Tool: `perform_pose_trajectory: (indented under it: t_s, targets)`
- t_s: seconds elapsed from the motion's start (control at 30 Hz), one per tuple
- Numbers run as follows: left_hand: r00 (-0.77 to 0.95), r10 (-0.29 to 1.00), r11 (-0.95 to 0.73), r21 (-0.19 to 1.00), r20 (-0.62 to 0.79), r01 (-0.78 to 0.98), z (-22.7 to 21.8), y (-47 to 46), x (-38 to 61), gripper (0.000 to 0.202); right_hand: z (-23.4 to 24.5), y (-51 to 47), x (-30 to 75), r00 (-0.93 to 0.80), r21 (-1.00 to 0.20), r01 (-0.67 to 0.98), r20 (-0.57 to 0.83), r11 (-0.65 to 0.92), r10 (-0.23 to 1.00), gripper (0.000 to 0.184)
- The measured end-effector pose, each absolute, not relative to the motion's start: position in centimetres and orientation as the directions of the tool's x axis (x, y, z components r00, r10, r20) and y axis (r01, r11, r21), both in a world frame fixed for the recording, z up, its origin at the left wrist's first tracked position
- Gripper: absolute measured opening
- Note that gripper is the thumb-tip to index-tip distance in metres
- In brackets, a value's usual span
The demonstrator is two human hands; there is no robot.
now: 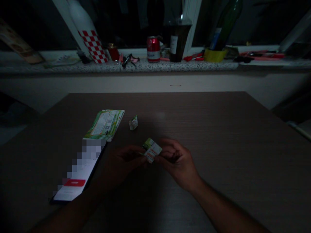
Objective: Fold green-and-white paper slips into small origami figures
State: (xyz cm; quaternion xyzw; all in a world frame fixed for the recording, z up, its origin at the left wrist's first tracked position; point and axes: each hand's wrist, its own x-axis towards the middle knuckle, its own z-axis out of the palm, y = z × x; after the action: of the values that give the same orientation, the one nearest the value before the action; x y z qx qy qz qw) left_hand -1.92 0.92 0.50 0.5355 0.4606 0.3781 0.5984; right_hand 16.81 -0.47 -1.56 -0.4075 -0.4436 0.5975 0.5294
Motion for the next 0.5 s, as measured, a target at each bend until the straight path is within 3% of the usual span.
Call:
perform_pose_trajectory:
  t_s: [0.07,0.2,0.27,0.4,0.5]
  targets:
    - [0.246,0.959,0.134,0.99,-0.138,0.033,0.41,0.73,-1.78,0.018,-1.36,-0.53,16.57,-0.109,-0.959,-0.272,-0.057,-0.085,0.992,0.049]
    - [0.189,0.968,0.165,0.986,-0.165,0.015,0.45,0.34,-1.42,0.048,-1.0,-0.66,16.3,-0.144,-0.98,-0.15,-0.106,-0.128,0.984,0.019]
    - [0.219,0.957,0.192,0.981,-0.191,0.016,0.45,0.29,-1.29,0.054,-1.11,-0.71,16.37,-0.116,-0.991,-0.074,-0.1,-0.109,0.988,0.015]
    - [0.296,0.922,0.213,0.966,-0.247,0.144,0.55,0.51,-1.33,0.028,-1.59,-0.7,16.6,-0.077,-0.995,0.001,-0.103,-0.103,0.992,0.015]
    - [0.281,0.914,0.227,0.943,-0.292,0.242,0.75,0.71,-1.5,0.023,-1.61,-0.66,16.67,-0.116,-0.993,0.024,-0.12,-0.118,0.986,0.018]
